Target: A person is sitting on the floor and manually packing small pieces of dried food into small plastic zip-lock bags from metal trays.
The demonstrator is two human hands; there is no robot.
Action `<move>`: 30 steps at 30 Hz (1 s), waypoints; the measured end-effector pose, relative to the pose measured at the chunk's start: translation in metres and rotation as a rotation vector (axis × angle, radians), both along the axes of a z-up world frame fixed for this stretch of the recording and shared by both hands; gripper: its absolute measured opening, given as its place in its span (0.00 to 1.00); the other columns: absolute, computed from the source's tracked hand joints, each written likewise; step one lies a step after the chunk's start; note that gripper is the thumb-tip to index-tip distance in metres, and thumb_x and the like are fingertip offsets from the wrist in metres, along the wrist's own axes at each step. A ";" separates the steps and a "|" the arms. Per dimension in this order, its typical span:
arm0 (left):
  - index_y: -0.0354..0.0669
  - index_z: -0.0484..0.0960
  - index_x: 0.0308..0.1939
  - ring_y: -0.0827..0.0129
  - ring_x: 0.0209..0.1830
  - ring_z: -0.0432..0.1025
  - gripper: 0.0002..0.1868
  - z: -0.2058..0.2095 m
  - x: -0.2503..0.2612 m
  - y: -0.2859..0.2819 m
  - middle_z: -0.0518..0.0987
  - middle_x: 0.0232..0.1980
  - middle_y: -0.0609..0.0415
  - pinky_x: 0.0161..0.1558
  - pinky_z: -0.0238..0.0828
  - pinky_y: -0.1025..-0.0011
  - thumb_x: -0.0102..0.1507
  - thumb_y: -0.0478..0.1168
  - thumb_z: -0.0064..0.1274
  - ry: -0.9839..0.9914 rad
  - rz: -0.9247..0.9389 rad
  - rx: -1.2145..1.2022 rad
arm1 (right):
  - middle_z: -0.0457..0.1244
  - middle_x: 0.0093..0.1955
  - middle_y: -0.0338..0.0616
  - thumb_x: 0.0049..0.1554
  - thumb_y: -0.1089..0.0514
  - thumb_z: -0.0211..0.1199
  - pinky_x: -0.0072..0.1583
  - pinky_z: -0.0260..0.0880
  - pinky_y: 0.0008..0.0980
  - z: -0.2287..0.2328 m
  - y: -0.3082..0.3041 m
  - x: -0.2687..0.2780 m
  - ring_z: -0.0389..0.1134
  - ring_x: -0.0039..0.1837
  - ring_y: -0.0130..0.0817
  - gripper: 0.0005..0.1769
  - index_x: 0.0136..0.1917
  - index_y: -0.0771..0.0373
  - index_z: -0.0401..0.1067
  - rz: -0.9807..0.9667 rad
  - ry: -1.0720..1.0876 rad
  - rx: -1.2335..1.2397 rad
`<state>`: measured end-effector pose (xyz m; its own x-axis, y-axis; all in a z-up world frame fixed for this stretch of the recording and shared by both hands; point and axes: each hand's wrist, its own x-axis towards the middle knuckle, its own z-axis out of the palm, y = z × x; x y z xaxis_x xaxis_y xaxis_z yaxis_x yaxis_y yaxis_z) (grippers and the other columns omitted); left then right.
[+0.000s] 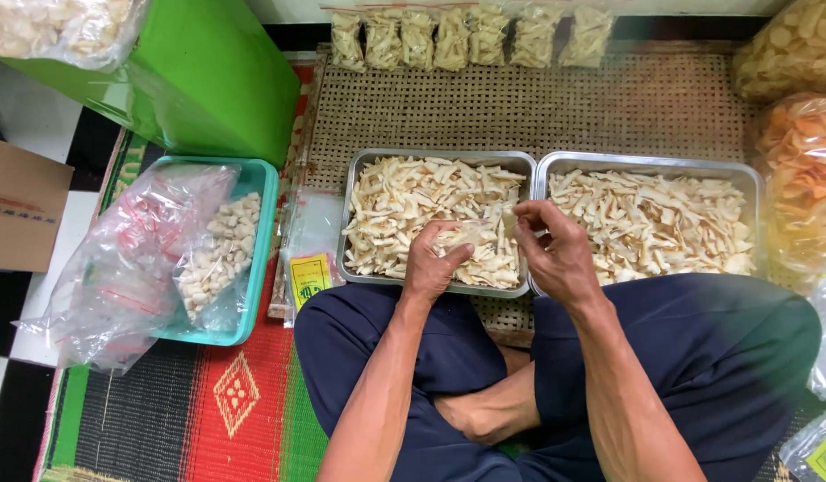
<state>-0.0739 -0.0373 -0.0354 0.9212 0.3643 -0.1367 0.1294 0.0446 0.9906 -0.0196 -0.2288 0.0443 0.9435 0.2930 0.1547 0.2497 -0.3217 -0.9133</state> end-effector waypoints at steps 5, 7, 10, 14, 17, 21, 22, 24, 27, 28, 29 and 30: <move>0.45 0.85 0.51 0.61 0.56 0.75 0.25 0.007 -0.003 -0.001 0.83 0.48 0.47 0.62 0.67 0.60 0.49 0.39 0.73 0.043 -0.072 0.070 | 0.65 0.38 0.45 0.64 0.65 0.60 0.41 0.77 0.38 0.039 0.003 -0.011 0.69 0.44 0.38 0.10 0.57 0.61 0.78 0.112 -0.203 -0.075; 0.47 0.85 0.51 0.62 0.57 0.75 0.26 0.008 -0.003 -0.001 0.84 0.48 0.48 0.63 0.66 0.61 0.49 0.40 0.73 0.054 -0.090 0.084 | 0.64 0.38 0.45 0.66 0.64 0.57 0.41 0.77 0.38 0.042 0.004 -0.012 0.68 0.42 0.38 0.11 0.58 0.60 0.79 0.136 -0.254 -0.125; 0.48 0.85 0.51 0.57 0.59 0.75 0.26 0.011 -0.006 -0.001 0.84 0.48 0.47 0.67 0.63 0.57 0.49 0.41 0.73 0.086 -0.118 0.136 | 0.64 0.40 0.43 0.63 0.67 0.55 0.44 0.75 0.33 0.041 0.006 -0.012 0.67 0.43 0.35 0.16 0.58 0.55 0.80 0.217 -0.313 -0.340; 0.53 0.85 0.51 0.56 0.57 0.76 0.25 0.017 -0.005 -0.001 0.85 0.47 0.49 0.67 0.61 0.57 0.49 0.42 0.71 0.126 -0.153 0.165 | 0.65 0.41 0.45 0.61 0.69 0.57 0.46 0.75 0.35 0.044 0.012 -0.007 0.69 0.44 0.37 0.16 0.56 0.56 0.80 0.305 -0.418 -0.451; 0.50 0.85 0.50 0.57 0.52 0.78 0.24 0.021 -0.004 -0.001 0.84 0.45 0.46 0.60 0.69 0.58 0.49 0.40 0.70 0.127 -0.166 0.136 | 0.67 0.41 0.48 0.62 0.67 0.58 0.48 0.76 0.36 0.068 0.022 -0.006 0.71 0.45 0.39 0.14 0.57 0.59 0.79 0.365 -0.384 -0.400; 0.48 0.85 0.51 0.69 0.44 0.75 0.24 0.019 -0.002 -0.002 0.84 0.40 0.50 0.52 0.73 0.64 0.50 0.40 0.68 0.105 -0.147 0.059 | 0.68 0.48 0.50 0.63 0.64 0.59 0.53 0.76 0.40 0.067 0.028 0.006 0.72 0.49 0.44 0.12 0.58 0.59 0.78 0.401 -0.319 -0.173; 0.48 0.85 0.51 0.69 0.44 0.75 0.24 0.020 -0.002 0.000 0.84 0.40 0.50 0.52 0.73 0.64 0.50 0.40 0.68 0.105 -0.144 0.059 | 0.68 0.48 0.50 0.63 0.64 0.59 0.53 0.76 0.40 0.053 0.025 0.017 0.72 0.49 0.44 0.12 0.58 0.59 0.78 0.404 -0.319 -0.172; 0.47 0.85 0.50 0.70 0.42 0.75 0.23 0.021 -0.003 0.000 0.83 0.40 0.49 0.48 0.74 0.66 0.51 0.42 0.70 0.102 -0.068 -0.006 | 0.68 0.48 0.41 0.65 0.60 0.62 0.49 0.75 0.36 0.027 0.016 0.036 0.72 0.47 0.37 0.06 0.53 0.56 0.79 0.254 -0.404 -0.313; 0.41 0.84 0.51 0.67 0.42 0.74 0.21 0.015 0.004 0.003 0.81 0.45 0.45 0.41 0.81 0.69 0.54 0.39 0.69 0.050 0.054 -0.132 | 0.71 0.46 0.52 0.61 0.59 0.63 0.53 0.75 0.44 -0.005 -0.004 0.045 0.74 0.48 0.46 0.08 0.52 0.59 0.80 0.344 -0.132 -0.544; 0.41 0.84 0.51 0.67 0.42 0.74 0.21 0.016 0.006 0.003 0.81 0.45 0.45 0.41 0.81 0.69 0.54 0.39 0.69 0.046 0.052 -0.133 | 0.71 0.46 0.52 0.61 0.59 0.63 0.53 0.75 0.44 -0.006 -0.001 0.042 0.74 0.48 0.46 0.08 0.52 0.59 0.80 0.341 -0.135 -0.546; 0.41 0.84 0.51 0.70 0.41 0.74 0.21 0.015 0.005 0.003 0.80 0.44 0.47 0.40 0.81 0.71 0.55 0.39 0.69 0.046 0.077 -0.140 | 0.71 0.50 0.51 0.60 0.57 0.65 0.57 0.75 0.44 -0.008 0.002 0.036 0.74 0.54 0.46 0.10 0.55 0.58 0.80 0.423 0.014 -0.664; 0.40 0.84 0.50 0.72 0.40 0.74 0.20 0.015 0.004 0.003 0.79 0.44 0.50 0.38 0.82 0.74 0.55 0.38 0.69 0.045 0.102 -0.148 | 0.72 0.53 0.49 0.58 0.55 0.68 0.62 0.74 0.44 -0.011 0.004 0.031 0.74 0.59 0.45 0.14 0.58 0.57 0.79 0.503 0.166 -0.780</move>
